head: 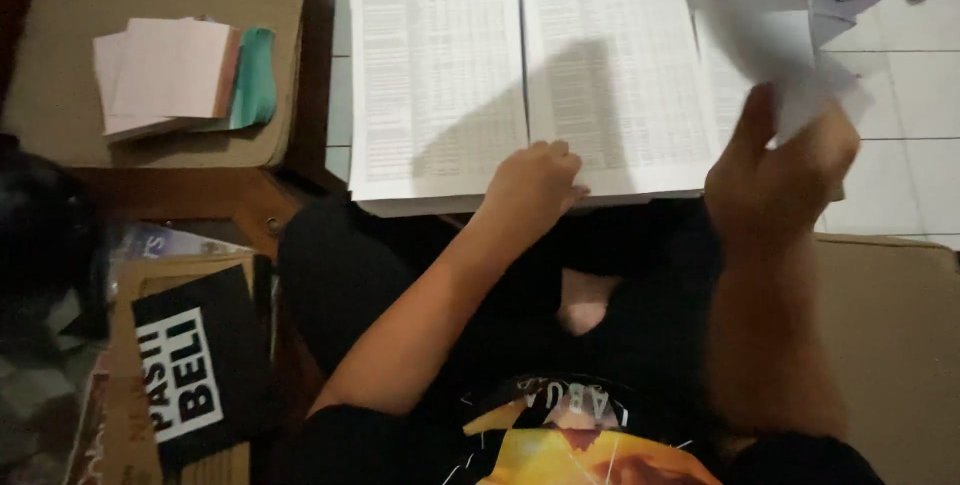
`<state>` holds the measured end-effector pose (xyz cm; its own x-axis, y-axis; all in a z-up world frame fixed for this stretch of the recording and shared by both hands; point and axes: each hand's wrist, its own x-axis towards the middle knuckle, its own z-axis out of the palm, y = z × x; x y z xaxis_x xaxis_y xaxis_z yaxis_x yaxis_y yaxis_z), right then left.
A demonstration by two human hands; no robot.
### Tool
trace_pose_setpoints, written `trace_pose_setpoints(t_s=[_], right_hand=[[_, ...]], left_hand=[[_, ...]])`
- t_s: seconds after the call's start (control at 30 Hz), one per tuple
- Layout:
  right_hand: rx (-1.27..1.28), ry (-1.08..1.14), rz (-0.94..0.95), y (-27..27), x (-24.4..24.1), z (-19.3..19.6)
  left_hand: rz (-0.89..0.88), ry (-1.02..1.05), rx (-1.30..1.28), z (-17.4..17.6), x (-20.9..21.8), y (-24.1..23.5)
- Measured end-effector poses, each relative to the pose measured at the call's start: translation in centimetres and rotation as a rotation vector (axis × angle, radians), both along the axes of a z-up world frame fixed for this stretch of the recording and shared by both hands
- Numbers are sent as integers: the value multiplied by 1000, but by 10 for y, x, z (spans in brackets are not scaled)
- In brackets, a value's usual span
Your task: The person sits cross-legged on the floor and flips through a stack of printed documents, separating a few sheets and placing them to the side. The person continues to flip through the remaining pages, occasionally pausing to adjust the stack.
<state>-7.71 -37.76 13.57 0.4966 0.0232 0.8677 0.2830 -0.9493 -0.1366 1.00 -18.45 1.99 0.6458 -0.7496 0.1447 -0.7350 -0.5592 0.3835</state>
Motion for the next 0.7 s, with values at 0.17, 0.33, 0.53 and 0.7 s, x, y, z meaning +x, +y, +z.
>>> trace_pose_setpoints(t_s=[0.17, 0.33, 0.53, 0.7], right_hand=[[-293, 277, 283, -25, 28, -50], [-214, 635, 273, -28, 12, -96], [-115, 789, 193, -18, 4, -89], [-50, 854, 150, -23, 2, -92]], left_hand=[[-2, -28, -84, 36, -5, 10], [38, -10, -6, 6, 3, 11], [-16, -114, -61, -3, -4, 23], [-65, -81, -102, 25, -10, 26]])
